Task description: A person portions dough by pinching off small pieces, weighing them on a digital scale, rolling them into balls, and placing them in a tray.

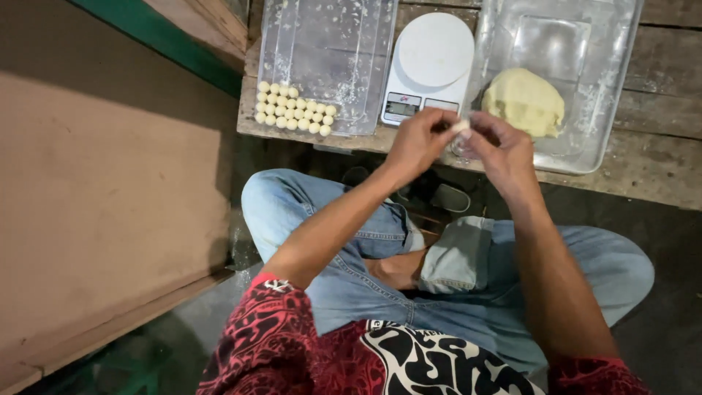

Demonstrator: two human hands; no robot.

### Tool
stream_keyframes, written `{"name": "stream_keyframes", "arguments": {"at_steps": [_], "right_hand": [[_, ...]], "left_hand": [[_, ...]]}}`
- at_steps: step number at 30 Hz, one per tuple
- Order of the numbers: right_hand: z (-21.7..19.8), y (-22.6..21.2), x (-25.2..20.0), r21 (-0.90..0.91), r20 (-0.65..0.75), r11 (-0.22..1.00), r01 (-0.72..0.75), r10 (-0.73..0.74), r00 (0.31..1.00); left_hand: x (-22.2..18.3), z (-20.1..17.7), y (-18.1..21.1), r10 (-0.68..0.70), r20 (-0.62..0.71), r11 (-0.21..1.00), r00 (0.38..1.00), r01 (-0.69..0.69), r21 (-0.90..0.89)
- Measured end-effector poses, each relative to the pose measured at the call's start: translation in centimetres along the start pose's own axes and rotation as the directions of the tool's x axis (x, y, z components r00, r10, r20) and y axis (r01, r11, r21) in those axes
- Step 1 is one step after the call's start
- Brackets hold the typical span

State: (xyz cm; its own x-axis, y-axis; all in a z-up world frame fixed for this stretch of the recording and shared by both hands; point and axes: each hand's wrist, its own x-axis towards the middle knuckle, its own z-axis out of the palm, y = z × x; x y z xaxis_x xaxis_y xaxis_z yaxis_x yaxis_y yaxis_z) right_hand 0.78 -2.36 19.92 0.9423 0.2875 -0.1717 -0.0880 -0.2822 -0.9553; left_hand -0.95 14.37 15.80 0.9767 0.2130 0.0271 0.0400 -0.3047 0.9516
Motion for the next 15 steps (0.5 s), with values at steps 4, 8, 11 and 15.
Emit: {"name": "stream_keyframes", "arguments": {"at_steps": [4, 8, 11, 15], "right_hand": [[2.3, -0.6, -1.5, 0.198, 0.088, 0.967, -0.162, 0.147, 0.985], [3.2, 1.7, -1.3, 0.225, 0.074, 0.957, -0.185, 0.173, 0.982], [3.3, 2.5, -1.0, 0.227, 0.057, 0.953, -0.203, 0.194, 0.979], [2.6, 1.7, -0.8, 0.402, 0.060, 0.875, -0.270, 0.269, 0.961]], "left_hand": [[-4.6, -2.0, -2.4, 0.033, 0.000, 0.970, 0.999, -0.032, -0.242], [-6.4, -0.4, -5.7, -0.057, -0.083, 0.877, 0.995, 0.010, -0.481], [-6.1, 0.7, -7.3, -0.174, -0.094, 0.834, 0.980, 0.096, -0.544], [-5.2, 0.3, -5.9, -0.296, 0.091, 0.543, 0.951, 0.246, -0.803]]}}
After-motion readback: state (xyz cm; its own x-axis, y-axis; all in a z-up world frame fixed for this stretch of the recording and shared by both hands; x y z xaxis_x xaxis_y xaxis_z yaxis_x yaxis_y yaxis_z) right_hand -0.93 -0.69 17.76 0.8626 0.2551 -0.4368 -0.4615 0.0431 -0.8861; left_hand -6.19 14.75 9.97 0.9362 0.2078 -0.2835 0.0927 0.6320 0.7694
